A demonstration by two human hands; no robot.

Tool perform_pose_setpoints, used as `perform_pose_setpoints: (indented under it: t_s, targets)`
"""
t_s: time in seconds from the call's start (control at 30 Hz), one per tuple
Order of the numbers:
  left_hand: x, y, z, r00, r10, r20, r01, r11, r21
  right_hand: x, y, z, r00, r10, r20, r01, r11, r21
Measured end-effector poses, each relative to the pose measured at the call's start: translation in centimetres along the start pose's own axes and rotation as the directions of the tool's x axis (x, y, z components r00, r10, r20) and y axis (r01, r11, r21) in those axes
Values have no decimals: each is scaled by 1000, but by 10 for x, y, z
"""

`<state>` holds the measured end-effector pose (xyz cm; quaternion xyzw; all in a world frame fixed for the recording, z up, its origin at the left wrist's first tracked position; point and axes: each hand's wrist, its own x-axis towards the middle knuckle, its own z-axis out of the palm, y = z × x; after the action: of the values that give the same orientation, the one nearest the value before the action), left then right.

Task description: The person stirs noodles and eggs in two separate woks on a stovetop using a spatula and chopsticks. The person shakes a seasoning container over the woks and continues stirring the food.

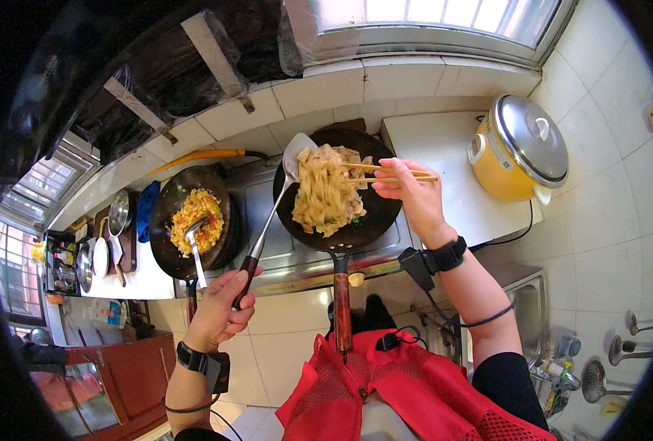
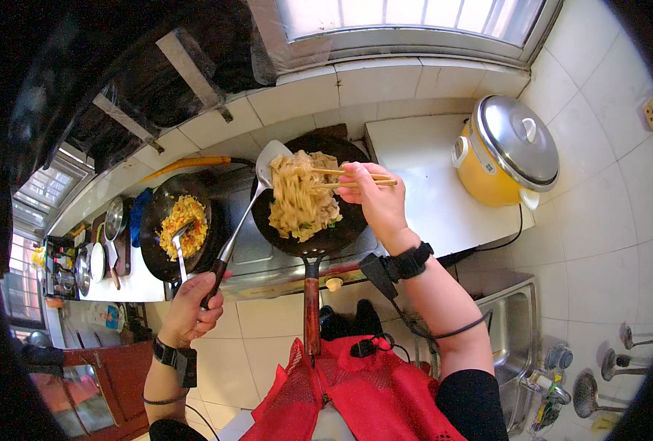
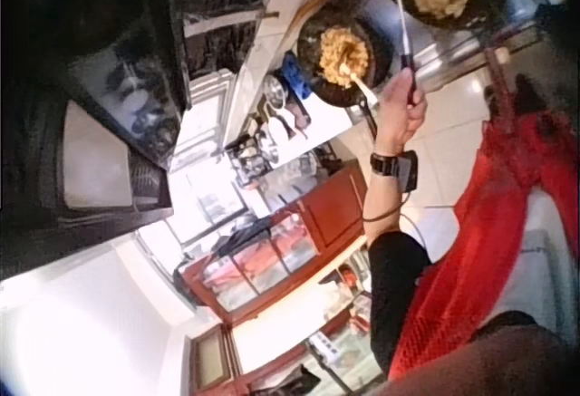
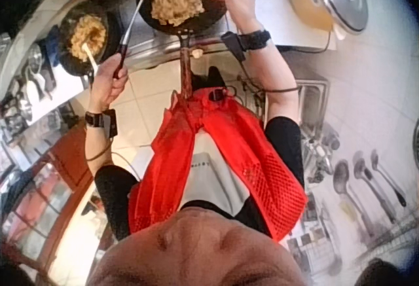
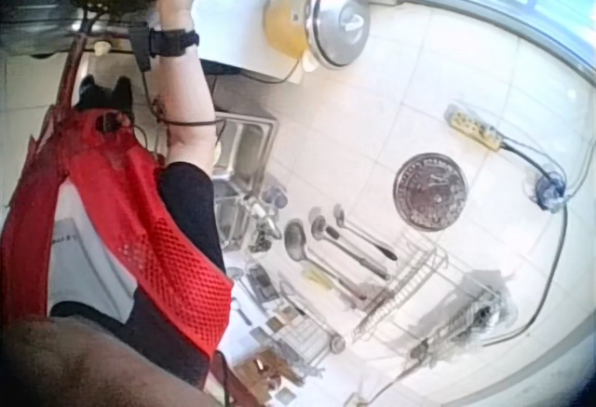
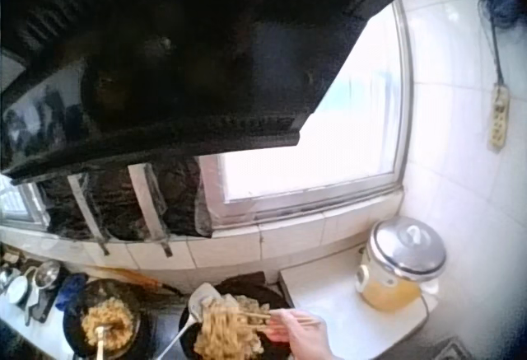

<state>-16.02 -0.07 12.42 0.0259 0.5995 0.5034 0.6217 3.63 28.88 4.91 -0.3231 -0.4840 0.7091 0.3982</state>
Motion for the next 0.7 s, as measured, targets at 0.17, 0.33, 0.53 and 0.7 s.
perform_pose_setpoints:
  t_s: [0.17,0.33,0.53,0.7]
  targets:
    - [-12,-2,6,974,128,-189,-71,957,280,-18,-14,0,998,-56,-8,54,982,-179]
    - [16,-31,-6,959,149,-240,-24,889,458,-24,45,-20,975,140,-170,-172,967,-187]
    - [24,-36,-9,993,-115,18,115,993,-27,-20,73,1,955,205,-216,-189,977,94]
    - [-1,-24,-6,998,-38,-43,38,999,-1,-31,22,2,990,34,-138,-21,995,97]
